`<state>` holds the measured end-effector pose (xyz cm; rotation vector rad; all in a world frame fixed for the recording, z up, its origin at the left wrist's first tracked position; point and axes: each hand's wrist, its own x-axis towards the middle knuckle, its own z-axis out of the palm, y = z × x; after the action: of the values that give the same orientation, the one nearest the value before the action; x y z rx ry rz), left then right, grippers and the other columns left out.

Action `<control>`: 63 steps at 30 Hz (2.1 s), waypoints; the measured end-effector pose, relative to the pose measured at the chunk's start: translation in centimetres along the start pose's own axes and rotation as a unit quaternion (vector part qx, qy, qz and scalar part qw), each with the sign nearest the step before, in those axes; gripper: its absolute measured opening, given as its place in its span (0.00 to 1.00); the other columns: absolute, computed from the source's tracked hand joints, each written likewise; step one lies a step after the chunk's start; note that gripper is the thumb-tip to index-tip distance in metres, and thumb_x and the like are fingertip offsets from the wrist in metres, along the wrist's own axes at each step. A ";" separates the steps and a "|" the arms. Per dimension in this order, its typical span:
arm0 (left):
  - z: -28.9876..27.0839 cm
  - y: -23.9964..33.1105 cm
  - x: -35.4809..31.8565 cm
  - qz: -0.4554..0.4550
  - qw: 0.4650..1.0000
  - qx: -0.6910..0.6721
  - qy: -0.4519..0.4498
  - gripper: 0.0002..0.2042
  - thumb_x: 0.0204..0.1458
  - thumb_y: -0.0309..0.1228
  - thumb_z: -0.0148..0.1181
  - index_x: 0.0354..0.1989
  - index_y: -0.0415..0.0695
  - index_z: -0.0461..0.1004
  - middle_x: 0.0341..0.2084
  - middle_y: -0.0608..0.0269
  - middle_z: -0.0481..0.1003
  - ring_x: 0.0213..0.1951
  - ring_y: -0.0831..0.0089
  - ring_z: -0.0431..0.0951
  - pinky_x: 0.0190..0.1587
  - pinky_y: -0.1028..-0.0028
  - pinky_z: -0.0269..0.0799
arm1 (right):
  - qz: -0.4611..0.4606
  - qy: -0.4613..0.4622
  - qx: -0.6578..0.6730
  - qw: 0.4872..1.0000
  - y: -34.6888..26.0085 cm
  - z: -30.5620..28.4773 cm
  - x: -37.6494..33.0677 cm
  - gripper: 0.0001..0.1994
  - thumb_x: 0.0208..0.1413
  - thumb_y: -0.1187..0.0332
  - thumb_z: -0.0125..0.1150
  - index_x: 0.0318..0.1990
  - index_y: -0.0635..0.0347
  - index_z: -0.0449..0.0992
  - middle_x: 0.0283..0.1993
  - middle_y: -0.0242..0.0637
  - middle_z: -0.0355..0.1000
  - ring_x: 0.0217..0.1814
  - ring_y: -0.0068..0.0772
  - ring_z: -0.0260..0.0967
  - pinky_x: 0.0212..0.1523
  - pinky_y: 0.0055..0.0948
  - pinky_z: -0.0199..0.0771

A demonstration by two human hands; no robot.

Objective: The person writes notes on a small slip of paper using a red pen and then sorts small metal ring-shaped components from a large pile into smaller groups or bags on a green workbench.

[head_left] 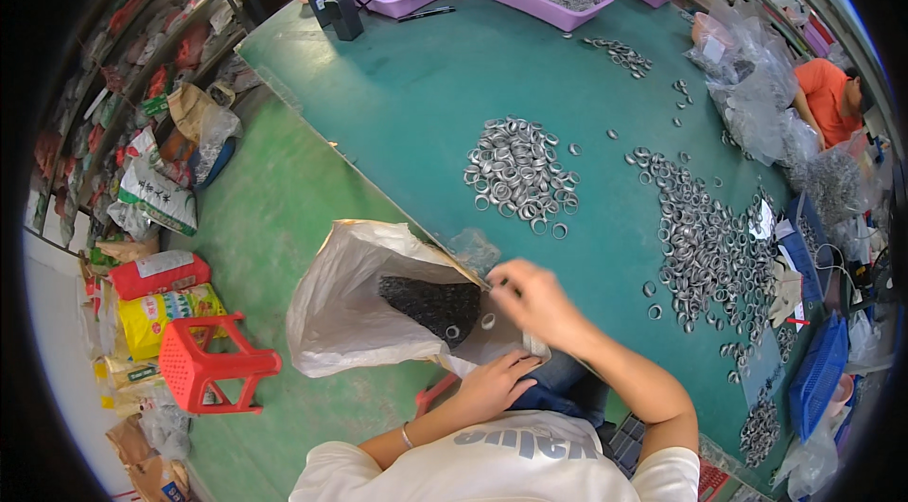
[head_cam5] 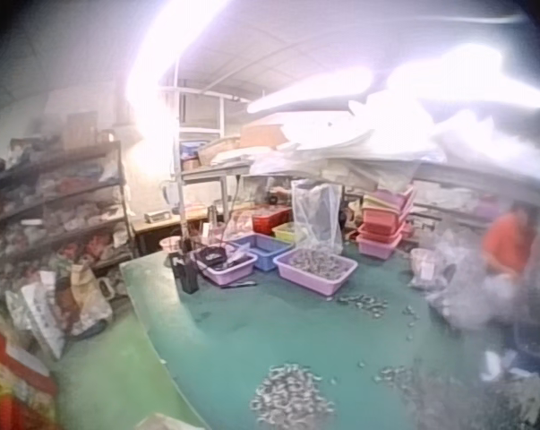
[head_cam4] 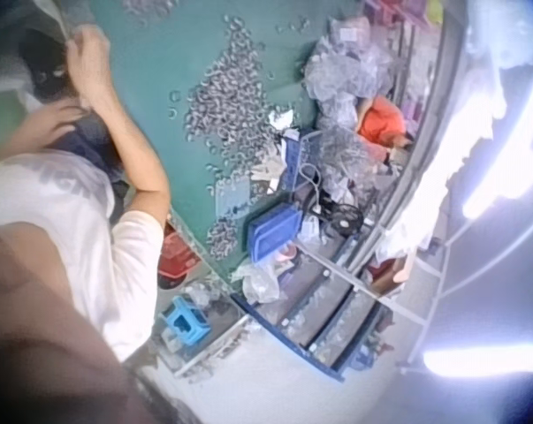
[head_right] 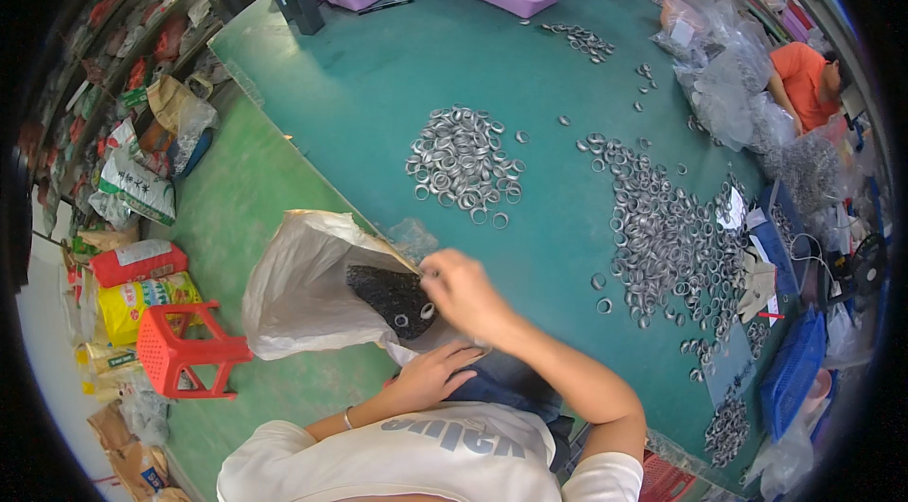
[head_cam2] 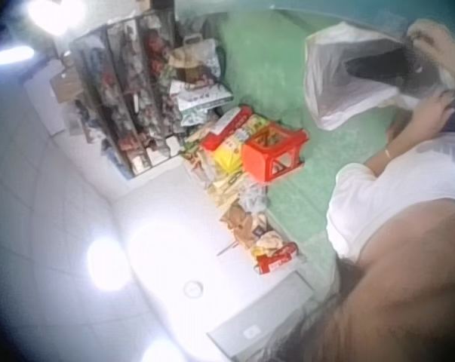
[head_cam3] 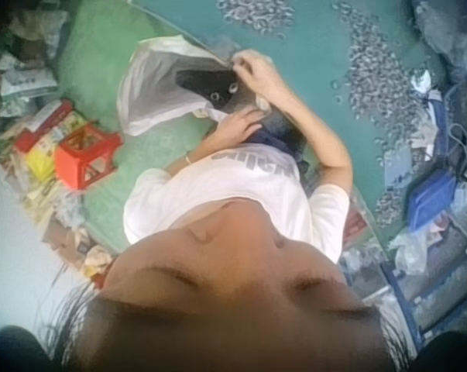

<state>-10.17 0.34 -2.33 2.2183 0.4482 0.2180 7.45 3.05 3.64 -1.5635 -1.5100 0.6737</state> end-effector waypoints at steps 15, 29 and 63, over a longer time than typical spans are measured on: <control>-0.2 0.1 -0.2 -0.018 1.000 -0.020 -0.006 0.17 0.56 0.35 0.57 0.53 0.46 0.71 0.48 0.58 0.70 0.46 0.59 0.75 0.44 0.65 0.74 | 0.038 0.188 -0.106 0.976 6.0 -6.2 4.5 0.03 0.53 0.81 0.57 0.34 0.66 0.71 0.32 0.39 0.71 0.34 0.35 0.69 0.37 0.31 0.70; -0.1 -0.2 0.2 -0.018 0.999 -0.033 -0.012 0.16 0.56 0.36 0.56 0.52 0.46 0.71 0.48 0.59 0.69 0.47 0.59 0.74 0.44 0.64 0.73 | 0.075 0.159 -0.100 0.979 4.3 -6.4 4.6 0.04 0.53 0.78 0.58 0.36 0.66 0.75 0.30 0.44 0.75 0.30 0.39 0.73 0.34 0.33 0.73; 0.5 -0.6 0.0 -0.008 1.000 -0.021 0.011 0.16 0.56 0.36 0.57 0.51 0.45 0.72 0.47 0.61 0.71 0.45 0.59 0.75 0.44 0.65 0.73 | -0.036 0.169 -0.424 0.889 5.4 -1.6 9.4 0.07 0.48 0.65 0.66 0.31 0.58 0.77 0.35 0.35 0.68 0.43 0.39 0.63 0.44 0.41 0.58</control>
<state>-10.16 0.31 -3.10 2.1730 0.4706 0.2416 12.87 12.29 1.53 -2.0918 -1.6623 -0.3777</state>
